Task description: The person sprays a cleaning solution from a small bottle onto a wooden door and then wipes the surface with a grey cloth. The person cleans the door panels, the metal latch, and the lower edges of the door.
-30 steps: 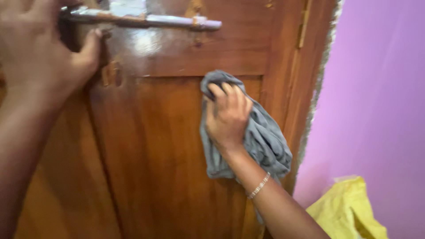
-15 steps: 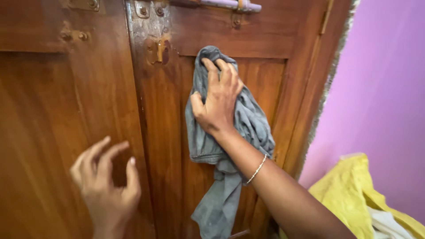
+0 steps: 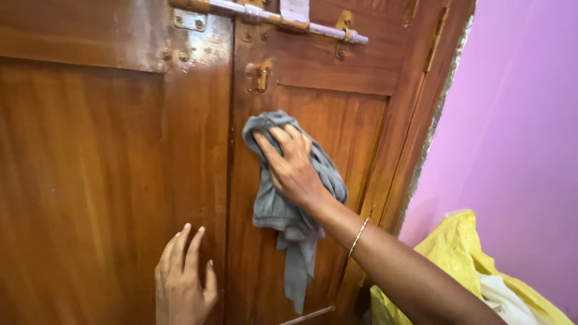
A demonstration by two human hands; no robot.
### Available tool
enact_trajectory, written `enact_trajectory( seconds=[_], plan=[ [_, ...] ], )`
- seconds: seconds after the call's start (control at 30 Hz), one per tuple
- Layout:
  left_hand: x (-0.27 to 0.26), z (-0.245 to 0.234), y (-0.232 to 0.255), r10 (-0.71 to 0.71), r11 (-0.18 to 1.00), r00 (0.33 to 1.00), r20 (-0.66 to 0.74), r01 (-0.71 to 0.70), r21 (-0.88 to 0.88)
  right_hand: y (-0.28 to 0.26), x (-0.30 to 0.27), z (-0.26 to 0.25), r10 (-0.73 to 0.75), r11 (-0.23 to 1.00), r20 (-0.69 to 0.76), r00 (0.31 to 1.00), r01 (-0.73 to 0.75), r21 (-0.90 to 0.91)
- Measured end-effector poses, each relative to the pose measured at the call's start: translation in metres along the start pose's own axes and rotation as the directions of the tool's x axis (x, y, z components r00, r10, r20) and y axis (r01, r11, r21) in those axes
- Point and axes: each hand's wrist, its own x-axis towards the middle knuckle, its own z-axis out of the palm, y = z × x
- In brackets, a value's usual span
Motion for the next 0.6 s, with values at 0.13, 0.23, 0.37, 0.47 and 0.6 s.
enact_trajectory(
  seconds=[0.13,0.23,0.37,0.47,0.6],
  plan=[
    [0.004,-0.002,0.0,0.001,0.999,1.0,0.001,-0.001,0.035,-0.007,0.056,0.008,-0.137,0.99,-0.043,0.99,0.135,-0.048],
    [0.008,-0.005,-0.003,0.086,0.995,0.996,-0.037,-0.084,0.051,-0.012,0.107,0.017,-0.075,0.997,-0.121,0.99,0.071,-0.038],
    [0.017,-0.016,-0.013,0.129,0.992,0.992,0.014,-0.129,-0.015,-0.03,0.135,0.025,-0.008,1.0,-0.186,0.983,0.005,-0.02],
    [0.025,-0.03,-0.016,0.12,0.985,0.992,0.039,-0.114,-0.126,-0.043,0.129,0.03,0.032,0.997,-0.211,0.977,-0.047,-0.064],
    [0.032,-0.044,-0.022,0.101,0.969,0.99,0.099,-0.076,-0.235,-0.051,0.108,0.036,0.073,0.996,-0.225,0.972,-0.081,-0.028]
  ],
)
